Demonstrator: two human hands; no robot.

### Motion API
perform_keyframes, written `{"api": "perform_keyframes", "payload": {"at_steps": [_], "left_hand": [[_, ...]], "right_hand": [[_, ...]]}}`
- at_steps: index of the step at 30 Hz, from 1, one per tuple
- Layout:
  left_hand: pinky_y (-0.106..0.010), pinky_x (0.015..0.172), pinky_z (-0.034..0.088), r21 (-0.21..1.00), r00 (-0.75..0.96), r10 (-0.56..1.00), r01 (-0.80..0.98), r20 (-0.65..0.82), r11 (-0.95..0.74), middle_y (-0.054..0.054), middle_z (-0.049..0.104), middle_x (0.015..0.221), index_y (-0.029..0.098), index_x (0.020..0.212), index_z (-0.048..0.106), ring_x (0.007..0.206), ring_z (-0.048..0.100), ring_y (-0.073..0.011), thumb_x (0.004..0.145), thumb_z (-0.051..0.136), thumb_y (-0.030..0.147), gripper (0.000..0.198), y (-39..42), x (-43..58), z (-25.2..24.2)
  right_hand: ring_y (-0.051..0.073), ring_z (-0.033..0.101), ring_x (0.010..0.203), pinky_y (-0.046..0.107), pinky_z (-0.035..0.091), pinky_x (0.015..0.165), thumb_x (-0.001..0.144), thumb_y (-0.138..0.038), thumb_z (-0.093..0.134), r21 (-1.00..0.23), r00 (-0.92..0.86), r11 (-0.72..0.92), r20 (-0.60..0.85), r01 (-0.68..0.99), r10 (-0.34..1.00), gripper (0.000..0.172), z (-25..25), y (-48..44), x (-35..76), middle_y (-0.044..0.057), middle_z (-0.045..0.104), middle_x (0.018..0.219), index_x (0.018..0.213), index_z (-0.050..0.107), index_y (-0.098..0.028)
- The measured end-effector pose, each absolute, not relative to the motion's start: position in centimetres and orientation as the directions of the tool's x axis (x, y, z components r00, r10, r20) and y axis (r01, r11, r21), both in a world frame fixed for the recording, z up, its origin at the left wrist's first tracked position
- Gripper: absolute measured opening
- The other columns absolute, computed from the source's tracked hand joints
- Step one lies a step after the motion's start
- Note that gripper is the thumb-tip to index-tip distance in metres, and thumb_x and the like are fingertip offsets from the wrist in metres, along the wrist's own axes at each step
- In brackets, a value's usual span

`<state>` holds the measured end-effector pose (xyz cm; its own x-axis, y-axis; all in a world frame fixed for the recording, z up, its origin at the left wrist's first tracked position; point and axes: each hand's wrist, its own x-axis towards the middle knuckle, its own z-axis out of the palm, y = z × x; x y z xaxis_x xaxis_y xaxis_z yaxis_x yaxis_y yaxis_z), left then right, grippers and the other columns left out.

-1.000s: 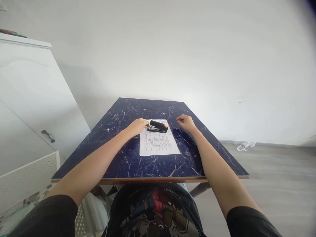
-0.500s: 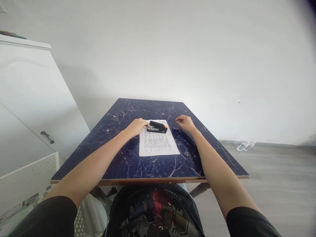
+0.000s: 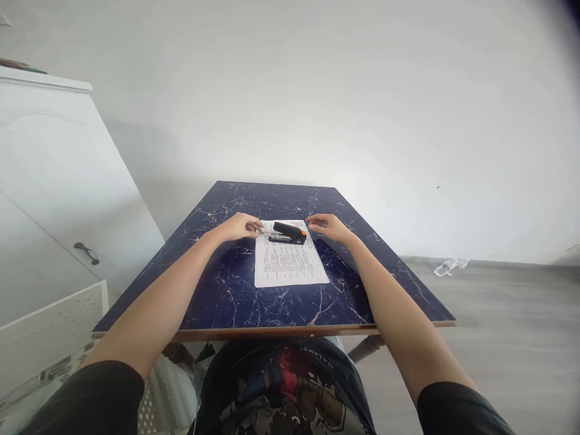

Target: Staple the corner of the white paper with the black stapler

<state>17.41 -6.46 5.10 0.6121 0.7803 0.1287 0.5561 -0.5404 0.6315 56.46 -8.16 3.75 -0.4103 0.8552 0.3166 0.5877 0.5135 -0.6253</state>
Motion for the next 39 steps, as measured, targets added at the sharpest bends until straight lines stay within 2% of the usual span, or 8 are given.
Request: {"api": "perform_keyframes", "payload": {"at_steps": [3,6,13,19,24,32,36,39], "left_hand": [[-0.04,0.095,0.058,0.696,0.607,0.788,0.522,0.102,-0.493,-0.01,0.081,0.107,0.021,0.115,0.077,0.099,0.076,-0.0246,0.077,0.085,0.033,0.04,-5.8,16.7,4.4],[-0.04,0.095,0.058,0.689,0.573,0.799,0.505,0.183,-0.52,-0.009,0.081,0.099,0.021,0.104,0.08,0.095,0.077,-0.0246,0.077,0.084,0.029,0.029,-5.3,16.9,3.5],[-0.038,0.095,0.056,0.652,0.538,0.779,0.471,0.322,-0.595,-0.005,0.081,0.088,0.02,0.095,0.078,0.089,0.077,-0.0235,0.079,0.079,0.023,0.016,-6.2,19.5,2.7],[-0.035,0.09,0.054,0.585,0.473,0.792,0.538,0.387,-0.607,0.0,0.08,0.083,0.022,0.115,0.065,0.088,0.077,-0.0226,0.08,0.077,0.015,0.037,-7.7,22.0,2.6],[-0.033,0.091,0.052,0.598,0.46,0.792,0.522,0.402,-0.608,0.003,0.079,0.081,0.024,0.111,0.058,0.089,0.076,-0.0218,0.08,0.075,0.013,0.038,-7.8,23.2,2.3],[-0.034,0.091,0.05,0.604,0.442,0.795,0.52,0.415,-0.604,0.002,0.079,0.082,0.024,0.105,0.059,0.088,0.076,-0.0221,0.081,0.069,0.01,0.03,-8.0,23.5,2.2],[-0.034,0.091,0.051,0.609,0.458,0.792,0.512,0.403,-0.606,0.002,0.079,0.084,0.024,0.106,0.06,0.089,0.076,-0.0221,0.081,0.066,0.01,0.029,-8.1,24.0,2.1],[-0.034,0.09,0.052,0.581,0.527,0.771,0.521,0.357,-0.625,0.001,0.08,0.086,0.025,0.11,0.06,0.089,0.076,-0.0225,0.082,0.068,0.014,0.031,-7.9,24.2,2.4]], "right_hand": [[0.022,0.069,0.087,0.037,0.055,0.08,0.082,-0.048,0.078,-0.629,-0.558,0.546,0.206,0.554,0.804,0.063,4.1,-8.7,55.2,0.012,0.075,0.119,0.136,0.067,-0.02],[0.022,0.069,0.085,0.034,0.053,0.079,0.074,-0.047,0.085,-0.596,-0.594,0.569,0.183,0.567,0.783,0.072,4.0,-9.0,54.1,0.011,0.075,0.118,0.137,0.066,-0.019],[0.021,0.067,0.081,0.031,0.051,0.078,0.073,-0.041,0.084,-0.51,-0.558,0.594,0.243,0.622,0.793,0.062,3.2,-8.6,53.1,0.007,0.077,0.101,0.129,0.071,-0.016],[0.024,0.07,0.087,0.033,0.053,0.08,0.072,-0.037,0.086,-0.527,-0.542,0.565,0.218,0.635,0.812,0.064,3.0,-8.4,53.2,0.008,0.078,0.105,0.132,0.07,-0.02],[0.021,0.069,0.079,0.033,0.054,0.079,0.069,-0.038,0.088,-0.584,-0.538,0.549,0.215,0.598,0.815,0.066,2.8,-8.2,53.2,0.006,0.078,0.095,0.129,0.07,-0.017],[0.02,0.068,0.075,0.031,0.052,0.076,0.067,-0.037,0.088,-0.571,-0.545,0.561,0.222,0.599,0.808,0.065,2.8,-8.2,53.1,0.004,0.077,0.089,0.127,0.071,-0.017],[0.021,0.068,0.077,0.032,0.051,0.077,0.068,-0.033,0.086,-0.537,-0.538,0.558,0.215,0.632,0.815,0.061,3.2,-8.4,53.0,0.004,0.077,0.09,0.126,0.073,-0.019],[0.024,0.069,0.086,0.035,0.051,0.082,0.071,-0.03,0.084,-0.457,-0.539,0.579,0.231,0.675,0.81,0.054,3.4,-8.8,52.6,0.006,0.077,0.099,0.123,0.073,-0.02]]}}
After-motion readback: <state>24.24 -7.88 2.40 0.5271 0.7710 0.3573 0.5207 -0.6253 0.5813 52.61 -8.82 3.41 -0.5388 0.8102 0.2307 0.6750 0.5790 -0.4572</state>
